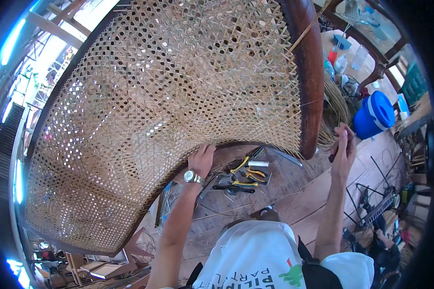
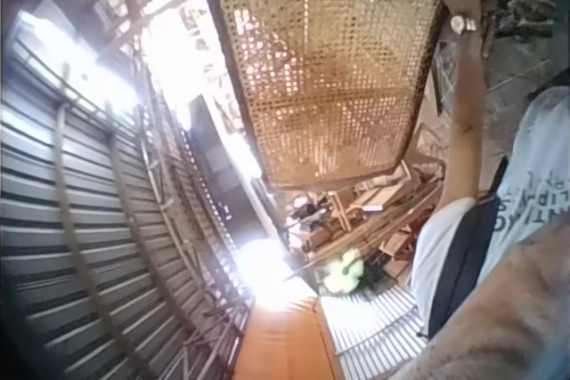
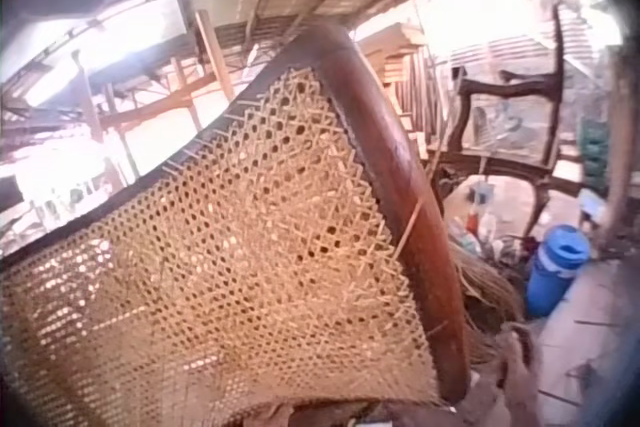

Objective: Weaving and repairing the rattan mesh on a wooden chair back using rattan strips and tools.

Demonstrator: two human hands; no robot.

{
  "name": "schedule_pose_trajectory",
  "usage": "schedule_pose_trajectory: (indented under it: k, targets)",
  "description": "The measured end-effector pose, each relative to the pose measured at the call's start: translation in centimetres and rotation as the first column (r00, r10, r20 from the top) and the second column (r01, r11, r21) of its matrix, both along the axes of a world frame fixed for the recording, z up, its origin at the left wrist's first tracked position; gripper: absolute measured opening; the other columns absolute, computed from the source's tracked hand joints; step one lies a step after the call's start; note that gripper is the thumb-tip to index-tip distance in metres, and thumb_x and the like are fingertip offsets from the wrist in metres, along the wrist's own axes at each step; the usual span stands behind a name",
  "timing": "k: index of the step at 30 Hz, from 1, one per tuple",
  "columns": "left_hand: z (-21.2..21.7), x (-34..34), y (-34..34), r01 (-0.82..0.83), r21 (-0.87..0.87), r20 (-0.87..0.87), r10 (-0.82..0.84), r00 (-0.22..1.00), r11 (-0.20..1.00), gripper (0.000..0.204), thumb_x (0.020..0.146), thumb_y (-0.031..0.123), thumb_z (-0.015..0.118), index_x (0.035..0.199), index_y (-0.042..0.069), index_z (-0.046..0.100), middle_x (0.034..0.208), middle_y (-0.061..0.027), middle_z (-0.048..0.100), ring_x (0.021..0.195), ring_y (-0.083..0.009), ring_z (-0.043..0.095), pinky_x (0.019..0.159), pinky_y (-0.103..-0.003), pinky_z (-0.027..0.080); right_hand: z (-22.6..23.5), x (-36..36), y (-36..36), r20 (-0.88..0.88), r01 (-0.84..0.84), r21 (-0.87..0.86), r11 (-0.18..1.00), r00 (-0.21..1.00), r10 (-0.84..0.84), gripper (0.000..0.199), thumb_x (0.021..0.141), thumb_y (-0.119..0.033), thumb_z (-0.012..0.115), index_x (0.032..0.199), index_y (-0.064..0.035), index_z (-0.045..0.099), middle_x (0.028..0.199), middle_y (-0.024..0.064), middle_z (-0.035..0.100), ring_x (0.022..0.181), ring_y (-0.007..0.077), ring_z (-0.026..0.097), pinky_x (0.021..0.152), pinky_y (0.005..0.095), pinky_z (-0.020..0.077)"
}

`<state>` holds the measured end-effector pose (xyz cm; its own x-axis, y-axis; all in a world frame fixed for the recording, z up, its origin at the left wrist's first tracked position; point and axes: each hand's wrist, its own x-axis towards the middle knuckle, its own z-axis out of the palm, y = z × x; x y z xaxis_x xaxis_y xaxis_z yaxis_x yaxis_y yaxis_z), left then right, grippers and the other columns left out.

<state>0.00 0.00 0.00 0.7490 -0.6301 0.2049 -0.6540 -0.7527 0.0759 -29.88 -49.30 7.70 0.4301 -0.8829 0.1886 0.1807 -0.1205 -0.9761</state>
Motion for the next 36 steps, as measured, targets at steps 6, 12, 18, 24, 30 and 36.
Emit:
schedule_pose_trajectory:
  k: [6,12,18,24,30,36]
  targets:
    - [0.1,-0.3,1.4,0.022,0.028,0.058,-0.023,0.998,0.999,0.032,0.119,0.028,0.08,0.149,0.032,0.091,0.139,-0.0071,0.091,0.101,-0.0396,0.092,0.087,-0.058,0.076,8.1,4.1,2.7,-0.1,-0.165,-0.097,0.981,0.983,0.156,0.05,0.138,-0.035,0.07,0.173,-0.0003,0.077,0.145,0.0028,0.089,0.083,-0.001,0.057,0.068,0.0216,0.0434]
    - [-0.8,1.3,2.0,0.177,0.287,-0.013,-0.181,0.983,0.941,0.049,0.121,0.028,0.065,0.167,0.035,0.079,0.156,-0.0096,0.083,0.103,-0.0404,0.093,0.088,-0.06,0.076,7.5,6.6,3.8,-0.149,-0.202,-0.241,0.949,0.974,0.17,0.059,0.133,-0.043,0.079,0.169,0.0035,0.078,0.144,0.0083,0.089,0.134,0.016,0.077,0.124,0.0358,0.0588]
    - [0.3,3.1,3.6,0.284,0.287,0.049,-0.31,0.95,0.915,0.051,0.119,0.025,0.068,0.169,0.029,0.079,0.152,-0.0155,0.083,0.102,-0.039,0.093,0.089,-0.06,0.076,6.7,7.3,5.2,-0.173,-0.171,-0.218,0.961,0.976,0.134,0.057,0.134,-0.044,0.077,0.163,0.0041,0.08,0.142,0.0097,0.089,0.131,0.0173,0.078,0.12,0.036,0.0597]
    - [-2.3,2.1,3.3,0.221,0.206,0.063,-0.238,0.969,0.953,0.041,0.12,0.026,0.069,0.159,0.021,0.078,0.151,-0.0149,0.082,0.092,-0.0405,0.092,0.081,-0.062,0.075,7.4,7.6,5.1,-0.204,-0.153,-0.239,0.959,0.973,0.105,0.057,0.134,-0.046,0.077,0.16,0.0039,0.081,0.139,0.0094,0.089,0.128,0.0178,0.077,0.118,0.0368,0.0595]
    - [-2.6,-0.3,2.1,-0.034,-0.112,0.047,0.039,0.998,0.993,0.026,0.128,0.032,0.069,0.15,0.019,0.075,0.139,-0.0191,0.091,0.094,-0.0429,0.092,0.077,-0.06,0.073,7.8,6.7,6.1,-0.209,-0.175,-0.208,0.962,0.969,0.131,0.058,0.132,-0.048,0.079,0.157,0.0036,0.081,0.134,0.0075,0.087,0.123,0.0171,0.075,0.114,0.0365,0.0591]
    - [-1.2,-1.0,2.3,-0.105,-0.182,0.042,0.114,0.993,0.978,0.024,0.128,0.044,0.076,0.137,0.022,0.082,0.113,-0.0135,0.094,0.091,-0.0438,0.091,0.074,-0.064,0.069,8.2,6.7,6.2,-0.205,-0.196,-0.173,0.965,0.966,0.16,0.058,0.131,-0.05,0.08,0.154,0.0032,0.082,0.129,0.0056,0.085,0.118,0.0164,0.073,0.11,0.0362,0.0586]
